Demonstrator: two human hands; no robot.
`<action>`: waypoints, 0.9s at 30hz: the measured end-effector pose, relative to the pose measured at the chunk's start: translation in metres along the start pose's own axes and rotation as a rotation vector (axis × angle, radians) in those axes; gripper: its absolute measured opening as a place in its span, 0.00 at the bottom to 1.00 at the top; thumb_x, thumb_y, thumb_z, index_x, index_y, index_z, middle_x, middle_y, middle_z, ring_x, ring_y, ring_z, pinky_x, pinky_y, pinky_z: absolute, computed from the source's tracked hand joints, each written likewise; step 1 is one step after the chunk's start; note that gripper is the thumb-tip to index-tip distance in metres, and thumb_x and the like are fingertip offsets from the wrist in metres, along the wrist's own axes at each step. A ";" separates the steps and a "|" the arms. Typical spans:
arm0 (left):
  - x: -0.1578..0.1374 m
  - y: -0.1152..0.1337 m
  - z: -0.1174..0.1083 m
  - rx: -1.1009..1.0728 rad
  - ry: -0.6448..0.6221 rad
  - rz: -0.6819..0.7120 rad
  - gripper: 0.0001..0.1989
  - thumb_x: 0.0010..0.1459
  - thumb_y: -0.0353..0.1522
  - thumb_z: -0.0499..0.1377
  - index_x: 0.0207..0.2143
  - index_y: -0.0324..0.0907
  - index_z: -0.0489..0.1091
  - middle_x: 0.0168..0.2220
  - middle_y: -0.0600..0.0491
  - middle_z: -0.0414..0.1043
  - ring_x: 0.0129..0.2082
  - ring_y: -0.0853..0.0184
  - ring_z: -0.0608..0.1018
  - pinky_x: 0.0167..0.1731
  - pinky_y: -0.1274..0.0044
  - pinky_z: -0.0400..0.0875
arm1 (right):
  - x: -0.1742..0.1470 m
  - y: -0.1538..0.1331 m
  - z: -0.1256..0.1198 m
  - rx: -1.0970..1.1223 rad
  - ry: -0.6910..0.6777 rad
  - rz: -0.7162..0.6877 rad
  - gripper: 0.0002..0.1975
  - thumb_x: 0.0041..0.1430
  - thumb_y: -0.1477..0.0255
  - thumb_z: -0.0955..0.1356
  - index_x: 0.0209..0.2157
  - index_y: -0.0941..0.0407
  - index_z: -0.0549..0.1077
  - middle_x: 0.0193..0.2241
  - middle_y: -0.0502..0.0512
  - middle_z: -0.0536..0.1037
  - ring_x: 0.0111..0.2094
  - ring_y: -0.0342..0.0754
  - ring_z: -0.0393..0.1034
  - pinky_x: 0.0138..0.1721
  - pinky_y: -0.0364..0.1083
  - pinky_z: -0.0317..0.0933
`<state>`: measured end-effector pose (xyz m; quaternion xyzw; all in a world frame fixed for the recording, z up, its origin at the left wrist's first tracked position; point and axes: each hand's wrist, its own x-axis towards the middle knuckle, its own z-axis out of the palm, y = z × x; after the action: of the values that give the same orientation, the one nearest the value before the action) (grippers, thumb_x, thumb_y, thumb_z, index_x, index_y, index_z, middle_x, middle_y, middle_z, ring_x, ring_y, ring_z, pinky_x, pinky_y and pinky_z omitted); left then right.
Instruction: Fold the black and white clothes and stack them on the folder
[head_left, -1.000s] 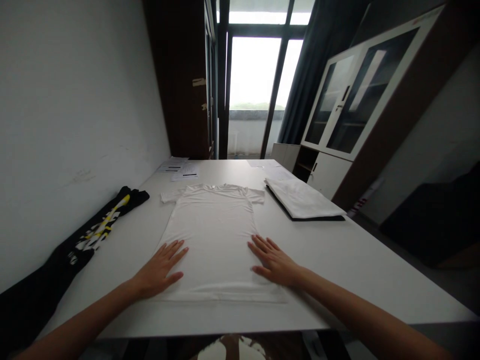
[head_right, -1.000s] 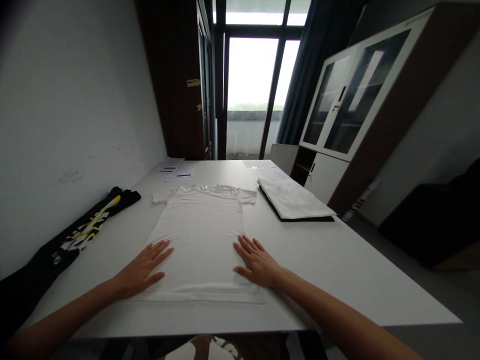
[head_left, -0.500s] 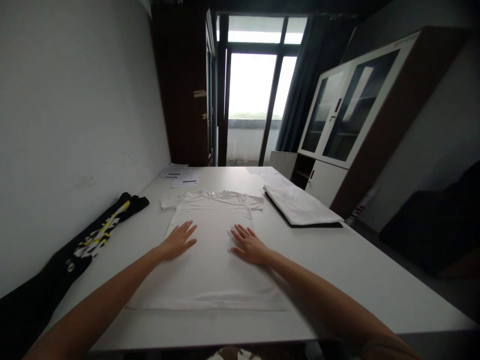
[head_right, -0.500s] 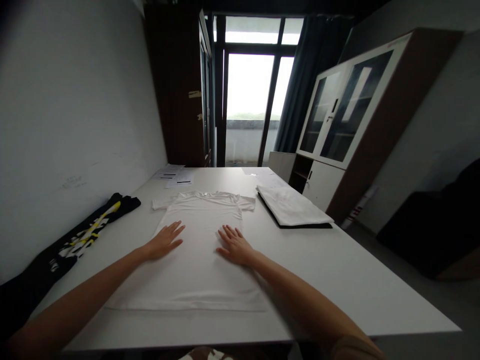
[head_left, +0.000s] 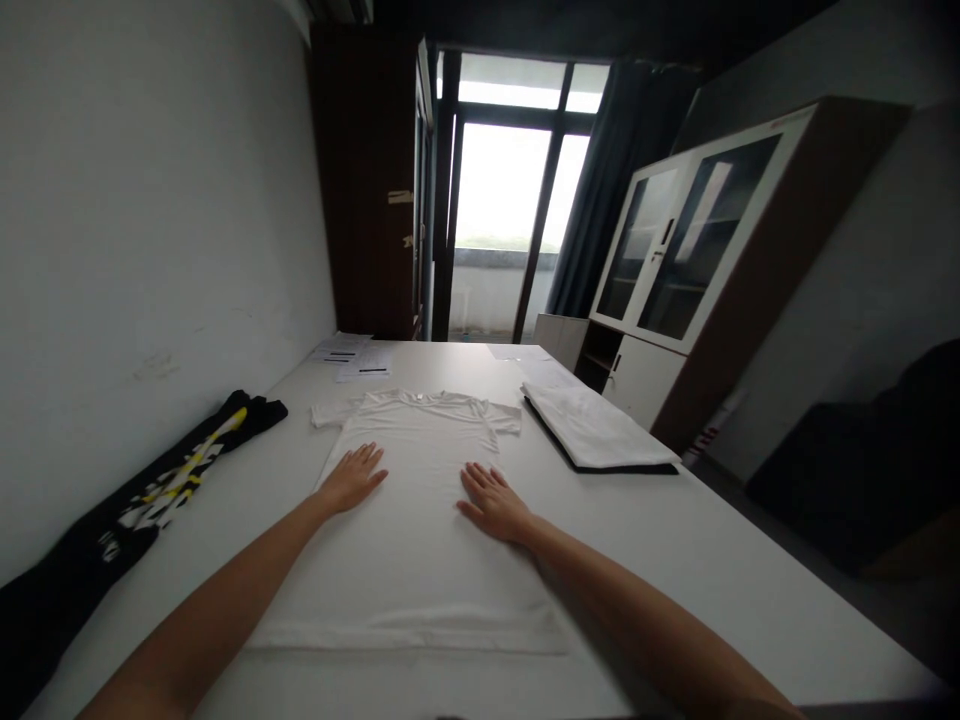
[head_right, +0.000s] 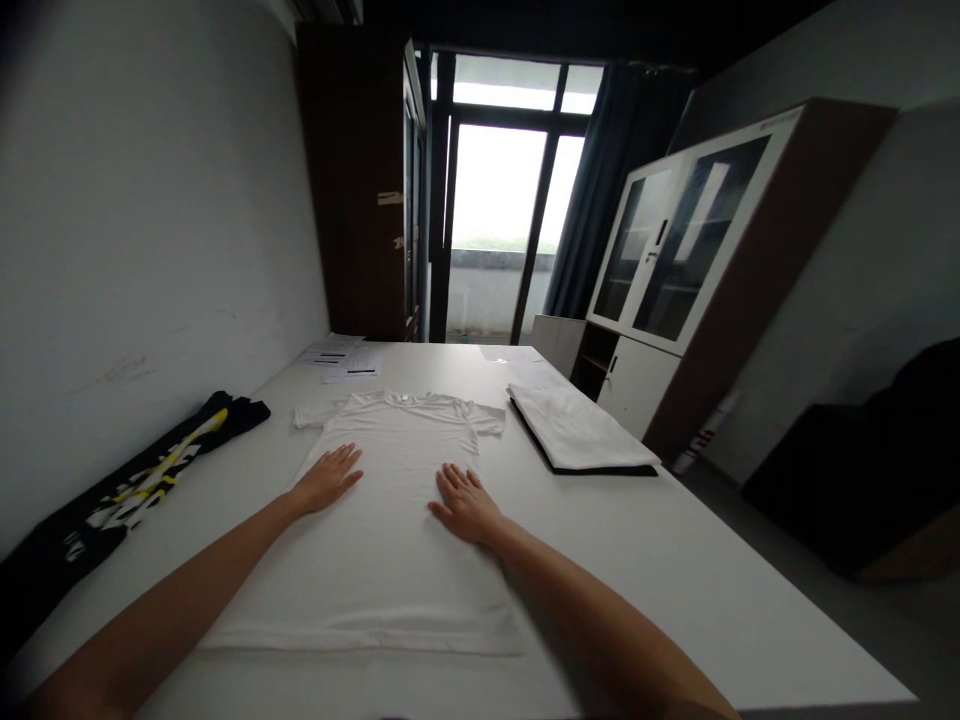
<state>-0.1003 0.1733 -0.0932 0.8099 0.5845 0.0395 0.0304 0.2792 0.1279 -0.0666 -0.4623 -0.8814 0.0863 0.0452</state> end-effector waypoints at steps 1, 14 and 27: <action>-0.004 -0.005 -0.001 0.008 -0.001 -0.010 0.38 0.72 0.52 0.37 0.74 0.39 0.50 0.75 0.43 0.41 0.75 0.56 0.47 0.70 0.60 0.43 | -0.001 0.002 0.001 -0.008 0.002 0.015 0.42 0.73 0.45 0.53 0.74 0.60 0.50 0.74 0.64 0.45 0.74 0.57 0.35 0.72 0.59 0.34; -0.031 -0.044 -0.004 0.019 0.007 -0.168 0.37 0.72 0.52 0.37 0.74 0.41 0.51 0.75 0.43 0.41 0.75 0.53 0.46 0.69 0.54 0.39 | -0.010 0.027 0.005 -0.062 -0.023 0.158 0.41 0.72 0.45 0.53 0.74 0.58 0.50 0.74 0.62 0.44 0.75 0.55 0.30 0.72 0.60 0.29; 0.054 0.017 -0.003 -0.003 -0.002 -0.101 0.40 0.70 0.56 0.40 0.74 0.42 0.51 0.76 0.41 0.40 0.75 0.51 0.46 0.69 0.55 0.40 | 0.107 -0.001 -0.018 -0.076 0.001 0.174 0.38 0.73 0.48 0.54 0.75 0.56 0.49 0.75 0.61 0.42 0.75 0.57 0.31 0.71 0.59 0.30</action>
<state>-0.0679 0.2193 -0.0871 0.7793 0.6246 0.0379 0.0339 0.2206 0.2171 -0.0483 -0.5384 -0.8406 0.0560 0.0205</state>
